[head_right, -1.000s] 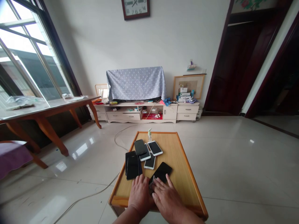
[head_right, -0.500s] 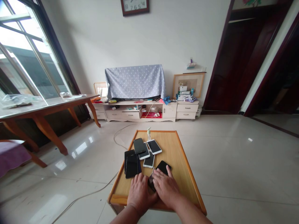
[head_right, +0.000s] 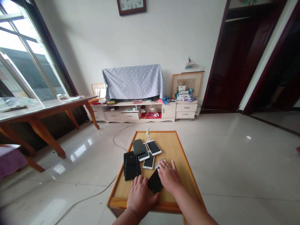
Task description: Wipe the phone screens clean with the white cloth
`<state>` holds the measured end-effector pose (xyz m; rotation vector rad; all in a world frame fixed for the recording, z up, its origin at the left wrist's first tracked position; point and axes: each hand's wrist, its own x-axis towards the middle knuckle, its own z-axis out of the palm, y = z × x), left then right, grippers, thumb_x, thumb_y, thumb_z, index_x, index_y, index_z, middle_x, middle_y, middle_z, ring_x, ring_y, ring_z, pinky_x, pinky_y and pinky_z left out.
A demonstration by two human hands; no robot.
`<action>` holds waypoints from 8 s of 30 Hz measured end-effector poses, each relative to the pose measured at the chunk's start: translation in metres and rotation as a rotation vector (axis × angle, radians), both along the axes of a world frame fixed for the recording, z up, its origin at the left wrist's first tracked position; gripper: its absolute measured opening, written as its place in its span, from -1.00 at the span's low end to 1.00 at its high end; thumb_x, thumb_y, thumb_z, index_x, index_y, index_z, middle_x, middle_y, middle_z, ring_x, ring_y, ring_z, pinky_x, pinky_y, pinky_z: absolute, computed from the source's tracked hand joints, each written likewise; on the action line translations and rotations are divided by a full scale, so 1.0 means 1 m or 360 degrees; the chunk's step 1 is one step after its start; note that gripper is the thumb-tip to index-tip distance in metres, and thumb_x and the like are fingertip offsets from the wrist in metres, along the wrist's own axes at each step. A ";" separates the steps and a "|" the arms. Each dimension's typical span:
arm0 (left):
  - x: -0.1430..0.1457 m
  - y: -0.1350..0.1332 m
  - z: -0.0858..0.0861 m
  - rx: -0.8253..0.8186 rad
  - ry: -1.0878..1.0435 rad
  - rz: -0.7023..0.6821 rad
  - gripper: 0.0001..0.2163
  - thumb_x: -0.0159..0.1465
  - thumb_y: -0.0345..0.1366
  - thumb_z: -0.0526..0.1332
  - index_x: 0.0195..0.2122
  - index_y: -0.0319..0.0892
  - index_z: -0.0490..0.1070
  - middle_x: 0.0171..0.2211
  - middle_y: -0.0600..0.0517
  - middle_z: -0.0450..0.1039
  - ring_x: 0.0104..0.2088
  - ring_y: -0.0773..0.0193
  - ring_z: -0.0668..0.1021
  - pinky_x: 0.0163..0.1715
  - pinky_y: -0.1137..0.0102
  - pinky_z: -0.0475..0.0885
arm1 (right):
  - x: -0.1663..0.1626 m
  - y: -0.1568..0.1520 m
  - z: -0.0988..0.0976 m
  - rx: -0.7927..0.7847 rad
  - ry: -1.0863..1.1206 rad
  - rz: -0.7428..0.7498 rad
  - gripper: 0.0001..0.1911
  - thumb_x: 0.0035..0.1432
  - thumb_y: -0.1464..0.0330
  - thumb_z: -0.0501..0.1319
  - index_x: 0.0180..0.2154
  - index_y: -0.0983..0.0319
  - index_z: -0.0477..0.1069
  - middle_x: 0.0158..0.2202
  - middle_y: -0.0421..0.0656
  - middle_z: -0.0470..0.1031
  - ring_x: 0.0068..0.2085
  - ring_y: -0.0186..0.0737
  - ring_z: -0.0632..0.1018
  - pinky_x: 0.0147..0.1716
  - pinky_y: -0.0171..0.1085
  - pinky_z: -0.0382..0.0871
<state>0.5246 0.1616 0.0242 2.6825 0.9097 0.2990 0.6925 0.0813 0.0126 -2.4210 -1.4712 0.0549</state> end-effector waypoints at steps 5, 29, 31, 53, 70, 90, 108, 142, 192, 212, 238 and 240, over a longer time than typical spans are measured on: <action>0.001 0.001 0.001 -0.0031 0.0002 -0.0011 -0.53 0.06 0.15 0.21 -0.17 -0.10 0.43 -0.05 -0.11 0.37 0.05 -0.08 0.33 0.05 0.16 0.17 | -0.013 -0.013 -0.006 0.0002 -0.0008 0.0019 -0.42 0.41 0.16 -0.21 0.29 0.26 0.21 0.31 0.03 0.21 0.34 -0.01 0.20 0.34 0.16 -0.31; 0.002 -0.002 0.002 -0.0003 0.0016 -0.0006 -0.52 0.05 0.14 0.22 -0.15 -0.12 0.42 -0.04 -0.11 0.36 0.05 -0.07 0.32 0.06 0.17 0.15 | 0.006 -0.055 0.009 -0.0035 0.0086 0.0053 -0.41 0.42 0.06 -0.20 0.31 0.17 0.16 0.34 -0.03 0.16 0.36 -0.05 0.15 0.35 0.17 -0.32; 0.002 -0.001 0.000 0.0003 0.0014 -0.0007 -0.52 0.06 0.14 0.22 -0.15 -0.11 0.42 -0.06 -0.11 0.36 0.03 -0.06 0.33 0.05 0.18 0.16 | -0.008 -0.061 0.008 -0.0031 0.0138 0.0210 -0.42 0.42 0.07 -0.19 0.32 0.15 0.14 0.33 -0.05 0.18 0.36 -0.09 0.17 0.36 0.14 -0.33; 0.002 -0.001 -0.003 0.0027 0.0001 -0.0012 -0.51 0.05 0.17 0.21 -0.15 -0.10 0.40 -0.05 -0.11 0.34 0.03 -0.06 0.32 0.06 0.17 0.16 | -0.010 -0.046 0.021 -0.0060 0.0115 0.0030 -0.39 0.42 0.09 -0.24 0.25 0.24 0.27 0.29 0.03 0.24 0.33 -0.03 0.23 0.34 0.18 -0.32; 0.001 -0.002 0.000 -0.0043 -0.0036 0.0002 -0.55 0.10 0.12 0.18 -0.12 -0.08 0.44 -0.06 -0.10 0.38 0.05 -0.06 0.34 0.09 0.15 0.14 | -0.022 -0.013 0.008 0.0013 0.0132 0.0282 -0.44 0.43 0.16 -0.25 0.28 0.14 0.23 0.30 -0.06 0.26 0.33 -0.15 0.23 0.35 0.07 -0.31; 0.000 -0.003 0.005 -0.0020 0.0039 -0.0006 -0.57 0.10 0.10 0.19 -0.15 -0.09 0.43 -0.07 -0.09 0.37 0.03 -0.04 0.34 0.06 0.18 0.16 | -0.031 -0.041 0.007 -0.0030 0.0105 0.0228 -0.43 0.41 0.13 -0.20 0.29 0.19 0.22 0.30 -0.03 0.25 0.32 -0.05 0.24 0.35 0.14 -0.32; -0.001 -0.001 0.007 -0.0042 0.0093 -0.0015 -0.57 0.12 0.09 0.18 -0.12 -0.09 0.41 -0.02 -0.10 0.35 0.05 -0.04 0.33 0.08 0.16 0.15 | -0.035 -0.039 0.015 -0.0061 0.0191 0.0234 -0.43 0.42 0.13 -0.20 0.27 0.21 0.25 0.30 0.00 0.24 0.32 -0.05 0.24 0.35 0.10 -0.17; 0.000 -0.002 0.001 -0.0002 0.0022 -0.0014 -0.51 0.09 0.19 0.16 -0.15 -0.10 0.41 -0.06 -0.10 0.35 0.03 -0.04 0.34 0.07 0.16 0.16 | -0.034 -0.046 0.017 -0.0123 0.0103 0.0052 -0.46 0.39 0.24 -0.17 0.19 0.30 0.37 0.23 0.07 0.34 0.28 -0.02 0.32 0.34 0.08 -0.12; 0.000 -0.002 -0.001 -0.0046 -0.0048 0.0004 -0.55 0.10 0.14 0.16 -0.15 -0.09 0.43 -0.07 -0.10 0.37 0.04 -0.04 0.35 0.10 0.17 0.15 | -0.042 -0.032 0.006 -0.0046 0.0223 0.0184 -0.49 0.30 0.38 -0.08 0.22 0.21 0.34 0.28 -0.02 0.29 0.31 -0.12 0.27 0.33 -0.03 -0.11; -0.001 -0.004 0.002 -0.0072 -0.0003 0.0005 -0.46 0.02 0.16 0.24 -0.10 -0.10 0.43 -0.02 -0.10 0.36 0.07 -0.07 0.33 0.11 0.16 0.14 | -0.007 -0.026 0.008 0.0279 0.0088 -0.0229 -0.66 0.23 0.40 0.03 -0.12 0.13 0.54 -0.02 -0.10 0.53 0.01 -0.09 0.47 0.03 -0.20 0.27; -0.004 -0.008 0.008 -0.0057 0.0010 0.0029 -0.45 0.01 0.16 0.24 -0.07 -0.09 0.42 0.00 -0.10 0.36 0.11 -0.08 0.32 0.15 0.15 0.12 | -0.027 -0.035 0.006 0.0259 0.0049 -0.0088 -0.67 0.33 0.35 0.01 -0.20 0.14 0.56 -0.05 -0.13 0.58 -0.01 -0.10 0.49 0.13 -0.13 0.12; -0.004 -0.005 0.002 -0.0049 -0.0014 0.0027 -0.44 0.00 0.16 0.25 -0.07 -0.09 0.43 0.00 -0.11 0.36 0.12 -0.10 0.32 0.15 0.14 0.12 | -0.028 -0.031 0.005 0.0271 0.0009 -0.0169 -0.70 0.32 0.35 0.03 -0.32 0.16 0.53 -0.19 -0.12 0.58 -0.11 -0.11 0.50 0.00 -0.16 0.19</action>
